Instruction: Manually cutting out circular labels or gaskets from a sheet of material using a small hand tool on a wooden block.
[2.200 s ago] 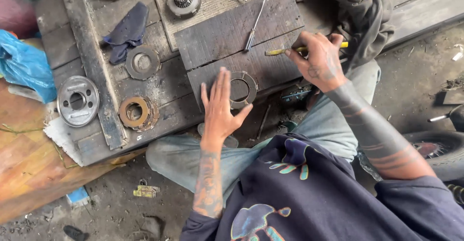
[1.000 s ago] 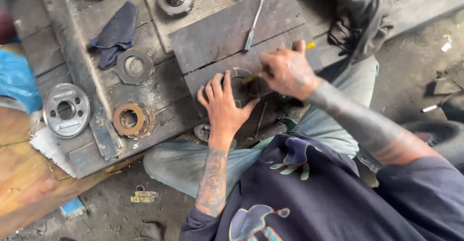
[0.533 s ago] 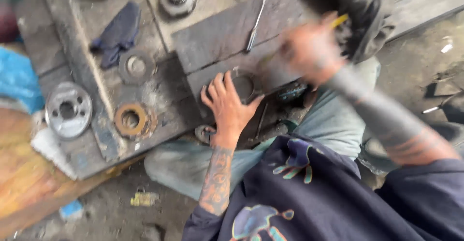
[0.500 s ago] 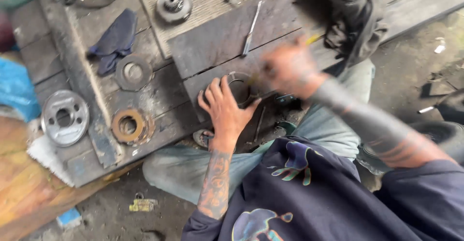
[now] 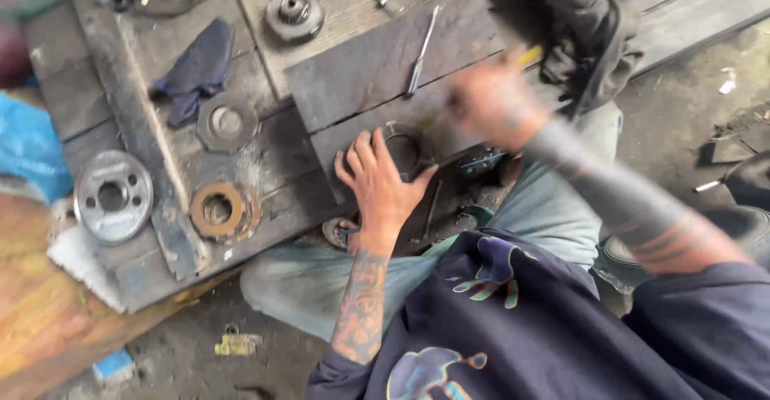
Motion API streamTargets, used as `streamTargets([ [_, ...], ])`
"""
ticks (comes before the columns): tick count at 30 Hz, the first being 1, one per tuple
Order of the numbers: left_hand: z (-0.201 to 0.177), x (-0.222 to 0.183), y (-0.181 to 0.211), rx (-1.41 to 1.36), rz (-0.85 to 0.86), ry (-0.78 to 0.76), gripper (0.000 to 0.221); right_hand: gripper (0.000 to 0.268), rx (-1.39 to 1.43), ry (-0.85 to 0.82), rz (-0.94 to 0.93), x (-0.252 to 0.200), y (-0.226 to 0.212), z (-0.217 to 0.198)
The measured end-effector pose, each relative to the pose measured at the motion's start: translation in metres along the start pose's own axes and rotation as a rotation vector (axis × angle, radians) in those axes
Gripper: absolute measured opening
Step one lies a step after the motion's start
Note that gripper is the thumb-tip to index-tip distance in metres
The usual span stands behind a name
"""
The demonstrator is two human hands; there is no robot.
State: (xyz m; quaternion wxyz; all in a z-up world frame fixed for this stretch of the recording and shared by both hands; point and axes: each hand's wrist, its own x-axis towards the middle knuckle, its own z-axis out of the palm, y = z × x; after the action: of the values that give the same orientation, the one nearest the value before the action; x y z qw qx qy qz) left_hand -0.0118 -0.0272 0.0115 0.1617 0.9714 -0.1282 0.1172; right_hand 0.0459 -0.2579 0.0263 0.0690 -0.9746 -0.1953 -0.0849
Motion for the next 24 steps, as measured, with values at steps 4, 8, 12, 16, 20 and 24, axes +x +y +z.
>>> streamTargets([
  [4, 0.002, -0.002, -0.001, -0.018, -0.008, 0.020, 0.101, 0.026, -0.032, -0.049, 0.039, -0.006, 0.021, 0.027],
  [8, 0.008, 0.002, -0.001, -0.055, -0.058, -0.037, 0.103, 0.017, -0.071, -0.010, 0.049, -0.002, 0.009, 0.017],
  [12, 0.003, 0.002, -0.007, 0.010, -0.120, -0.060, 0.112, 0.010, -0.035, -0.037, 0.208, -0.004, 0.043, 0.036],
  [16, 0.015, 0.000, 0.006, 0.057, -0.200, 0.005, 0.122, 0.025, -0.028, 0.221, 0.256, -0.040, 0.075, 0.029],
  [20, -0.012, 0.005, -0.011, -0.105, -0.072, -0.091, 0.126, 0.027, 0.326, 0.253, 0.301, -0.056, 0.031, 0.021],
  [24, -0.025, 0.008, -0.031, -0.217, 0.109, -0.304, 0.094, 0.022, 0.443, -0.003, 0.402, -0.043, -0.026, -0.009],
])
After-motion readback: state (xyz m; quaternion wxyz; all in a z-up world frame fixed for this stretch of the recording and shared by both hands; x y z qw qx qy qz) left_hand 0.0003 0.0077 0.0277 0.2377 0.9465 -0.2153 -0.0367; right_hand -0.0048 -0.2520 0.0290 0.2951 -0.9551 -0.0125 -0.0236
